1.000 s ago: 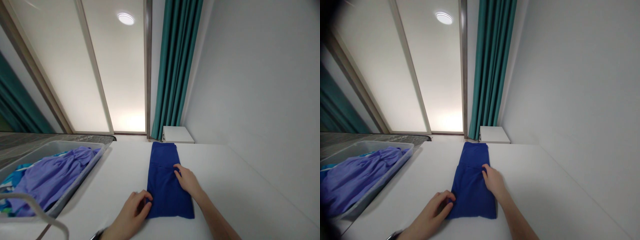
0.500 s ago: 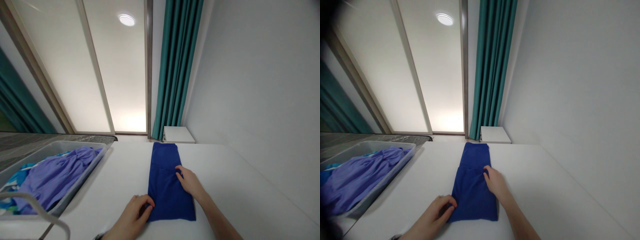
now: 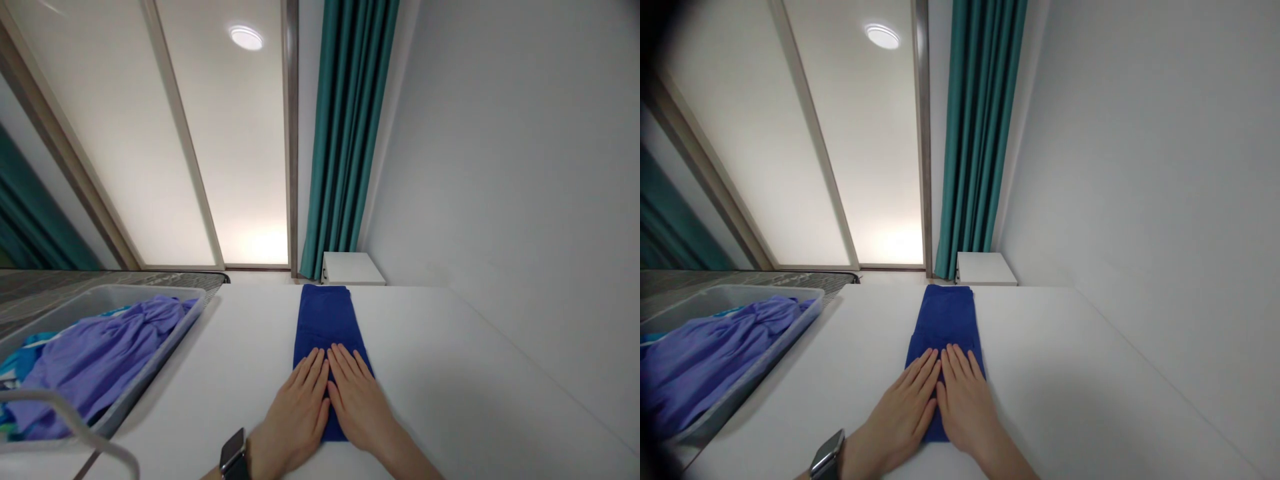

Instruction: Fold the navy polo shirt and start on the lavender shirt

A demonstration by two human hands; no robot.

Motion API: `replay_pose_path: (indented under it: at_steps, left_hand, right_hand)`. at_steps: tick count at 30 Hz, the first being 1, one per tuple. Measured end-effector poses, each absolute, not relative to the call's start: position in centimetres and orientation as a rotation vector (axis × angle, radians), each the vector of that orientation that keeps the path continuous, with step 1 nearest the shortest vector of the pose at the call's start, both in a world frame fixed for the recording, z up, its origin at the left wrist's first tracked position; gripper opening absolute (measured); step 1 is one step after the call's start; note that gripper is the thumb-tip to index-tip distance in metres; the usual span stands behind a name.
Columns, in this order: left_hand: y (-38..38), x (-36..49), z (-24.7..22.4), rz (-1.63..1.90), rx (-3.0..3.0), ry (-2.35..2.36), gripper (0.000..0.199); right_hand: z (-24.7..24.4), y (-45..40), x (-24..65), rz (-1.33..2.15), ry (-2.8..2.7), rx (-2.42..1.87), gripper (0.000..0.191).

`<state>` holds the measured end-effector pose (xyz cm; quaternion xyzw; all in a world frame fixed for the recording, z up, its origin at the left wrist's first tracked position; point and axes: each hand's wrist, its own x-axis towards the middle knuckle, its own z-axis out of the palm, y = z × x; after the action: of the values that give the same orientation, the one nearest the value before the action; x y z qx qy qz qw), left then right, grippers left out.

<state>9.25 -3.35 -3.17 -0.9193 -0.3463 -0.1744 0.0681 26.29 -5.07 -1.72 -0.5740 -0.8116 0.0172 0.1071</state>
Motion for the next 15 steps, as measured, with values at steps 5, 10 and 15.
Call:
replay_pose_path:
  at_steps: [5, 10, 15]
  left_hand:
    - [-3.70, 9.10, -3.83, -0.541, -2.764, -1.083, 0.060]
    - [-3.79, 9.29, -3.52, -0.483, -2.775, -1.102, 0.060]
    - [-3.71, 9.22, -3.50, -0.513, -2.780, -1.094, 0.060]
  right_hand:
    - [-1.40, -4.97, 26.53, 0.089, -2.408, -1.673, 0.053]
    - [-1.54, -4.94, 26.65, 0.083, -2.429, -1.681, 0.052]
    - [-1.67, -4.94, 26.85, 0.043, -2.439, -1.661, 0.052]
